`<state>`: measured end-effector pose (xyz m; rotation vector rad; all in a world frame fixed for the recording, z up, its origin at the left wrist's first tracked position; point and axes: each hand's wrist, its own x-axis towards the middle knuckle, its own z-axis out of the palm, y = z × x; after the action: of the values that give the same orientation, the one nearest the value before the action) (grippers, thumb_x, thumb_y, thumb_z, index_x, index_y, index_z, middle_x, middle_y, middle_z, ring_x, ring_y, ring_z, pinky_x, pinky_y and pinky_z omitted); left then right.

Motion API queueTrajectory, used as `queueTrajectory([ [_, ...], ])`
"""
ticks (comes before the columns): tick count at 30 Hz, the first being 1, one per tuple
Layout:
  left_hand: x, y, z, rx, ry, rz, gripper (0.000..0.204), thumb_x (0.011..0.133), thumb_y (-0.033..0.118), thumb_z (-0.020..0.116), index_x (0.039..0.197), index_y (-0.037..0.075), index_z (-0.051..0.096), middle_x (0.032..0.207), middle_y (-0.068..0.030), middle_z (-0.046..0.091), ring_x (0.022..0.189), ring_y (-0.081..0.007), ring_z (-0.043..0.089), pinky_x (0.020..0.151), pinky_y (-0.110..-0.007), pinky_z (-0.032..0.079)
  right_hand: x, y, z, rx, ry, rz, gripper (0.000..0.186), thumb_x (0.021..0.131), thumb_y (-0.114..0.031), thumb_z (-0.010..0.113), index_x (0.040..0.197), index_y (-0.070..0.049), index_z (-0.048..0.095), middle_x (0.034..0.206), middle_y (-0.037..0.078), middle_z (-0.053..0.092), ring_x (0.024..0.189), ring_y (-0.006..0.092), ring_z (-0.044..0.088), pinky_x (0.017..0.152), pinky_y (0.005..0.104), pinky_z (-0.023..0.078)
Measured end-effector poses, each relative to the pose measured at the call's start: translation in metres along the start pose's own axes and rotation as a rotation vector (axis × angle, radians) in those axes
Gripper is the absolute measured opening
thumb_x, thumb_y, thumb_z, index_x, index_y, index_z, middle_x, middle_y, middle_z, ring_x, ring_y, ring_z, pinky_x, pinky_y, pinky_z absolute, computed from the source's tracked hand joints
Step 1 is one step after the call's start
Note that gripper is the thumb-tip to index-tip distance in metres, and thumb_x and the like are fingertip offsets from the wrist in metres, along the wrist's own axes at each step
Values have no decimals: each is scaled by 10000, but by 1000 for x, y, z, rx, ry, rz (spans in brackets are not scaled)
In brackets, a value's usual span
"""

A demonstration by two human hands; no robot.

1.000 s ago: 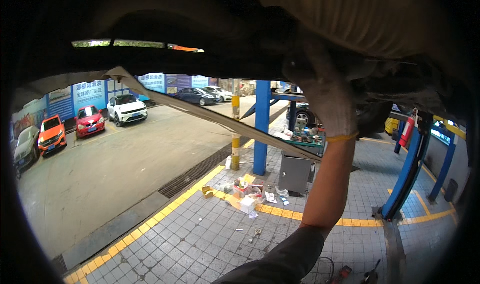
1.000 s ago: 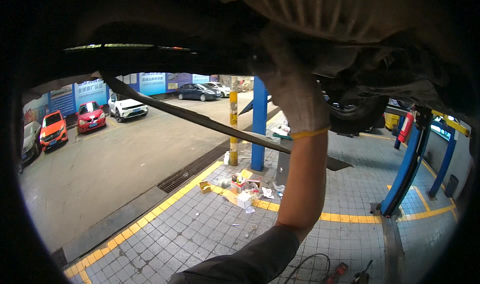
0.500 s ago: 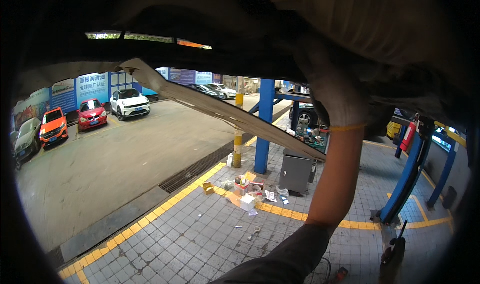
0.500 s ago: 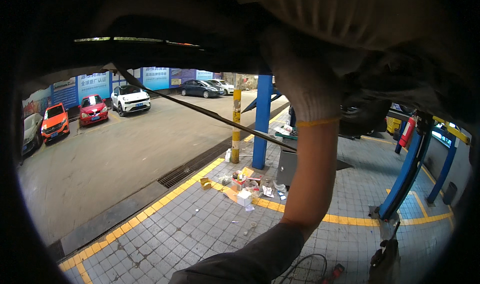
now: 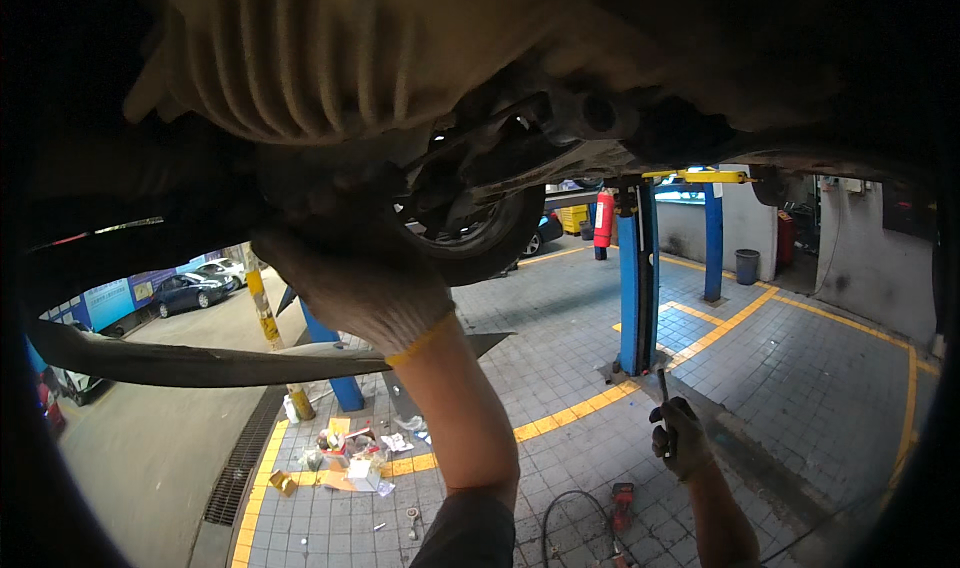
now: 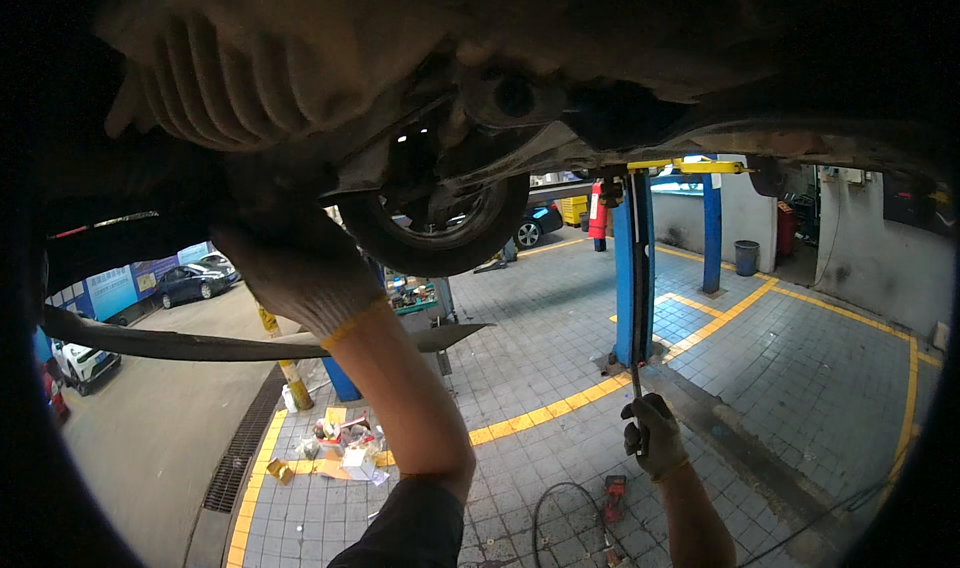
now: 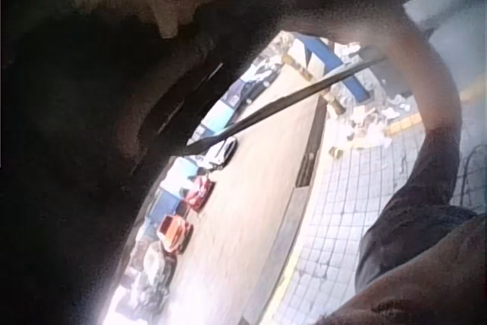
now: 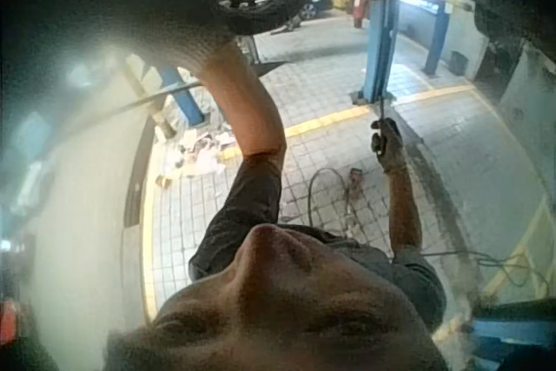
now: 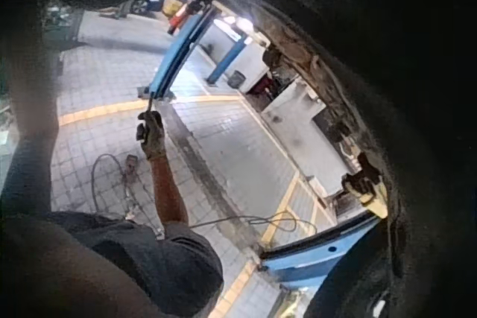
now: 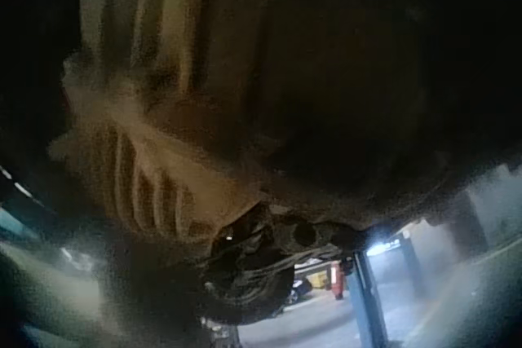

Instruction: The person removes a dashboard trim panel from the passenger side of an orange pickup truck, then walks to a white car on a lift. Under the white car, the person uses a hammer and punch to tap a bolt, then uses an impact wrench to remove bolts from the undercarriage.

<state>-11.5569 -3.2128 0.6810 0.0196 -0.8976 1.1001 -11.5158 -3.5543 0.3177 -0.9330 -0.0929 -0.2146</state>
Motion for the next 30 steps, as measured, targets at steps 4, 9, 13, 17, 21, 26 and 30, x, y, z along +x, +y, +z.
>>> queueTrajectory([
  [4, 35, -16, -7, -81, -112, 5, 419, 1133, 313, 465, 1351, 12, 659, 1245, -166, 740, 1182, -251, 705, 1097, -413, 531, 5, 0, -4, -4, -18, 33, 191, 1026, -284, 750, 954, -163, 621, 898, 11, 693, 616, 124, 613, 498, 349, 471],
  [9, 44, -16, 8, -188, -244, -67, 400, 1126, 303, 495, 1335, -6, 638, 1289, -160, 724, 1132, -250, 728, 994, -431, 593, 11, 5, -12, -2, -29, 47, 180, 1027, -256, 738, 964, -149, 608, 925, 31, 700, 592, 148, 592, 470, 356, 466],
  [13, 43, -2, 32, 1220, 142, 439, 518, 1130, 404, 514, 1436, -14, 528, 1395, -200, 664, 1227, -279, 701, 1015, -432, 603, 15, 0, -13, -11, -66, -1, 170, 1040, -251, 718, 970, -140, 609, 908, 48, 684, 594, 156, 594, 463, 353, 464],
  [17, 58, 14, 45, 1466, -110, 238, 697, 1113, 541, 511, 1548, 7, 396, 1477, -249, 594, 1321, -338, 648, 1088, -439, 580, 16, -8, -10, -3, -91, -17, 166, 1047, -257, 712, 990, -132, 618, 904, 49, 674, 604, 152, 594, 482, 350, 469],
  [21, 51, 6, 46, 879, 158, 154, 625, 1146, 483, 476, 1599, 67, 363, 1559, -215, 558, 1382, -322, 619, 1097, -446, 571, 16, -13, -6, 17, -120, -43, 154, 1054, -258, 706, 1016, -134, 622, 917, 48, 680, 616, 150, 611, 486, 348, 477],
  [26, 18, -5, 29, 1255, 51, 530, 602, 1162, 473, 419, 1599, 62, 371, 1592, -205, 531, 1427, -336, 577, 1172, -468, 516, 13, -9, 2, 45, -117, 25, 151, 1056, -254, 706, 1028, -136, 617, 960, 46, 696, 633, 148, 627, 488, 347, 480],
  [30, -7, 4, 47, 1119, 42, 389, 614, 1167, 466, 397, 1598, 29, 371, 1596, -218, 522, 1485, -371, 508, 1247, -483, 432, 7, -6, 9, 38, -94, 26, 152, 1052, -250, 709, 1015, -135, 617, 956, 43, 699, 617, 145, 607, 499, 353, 478],
])
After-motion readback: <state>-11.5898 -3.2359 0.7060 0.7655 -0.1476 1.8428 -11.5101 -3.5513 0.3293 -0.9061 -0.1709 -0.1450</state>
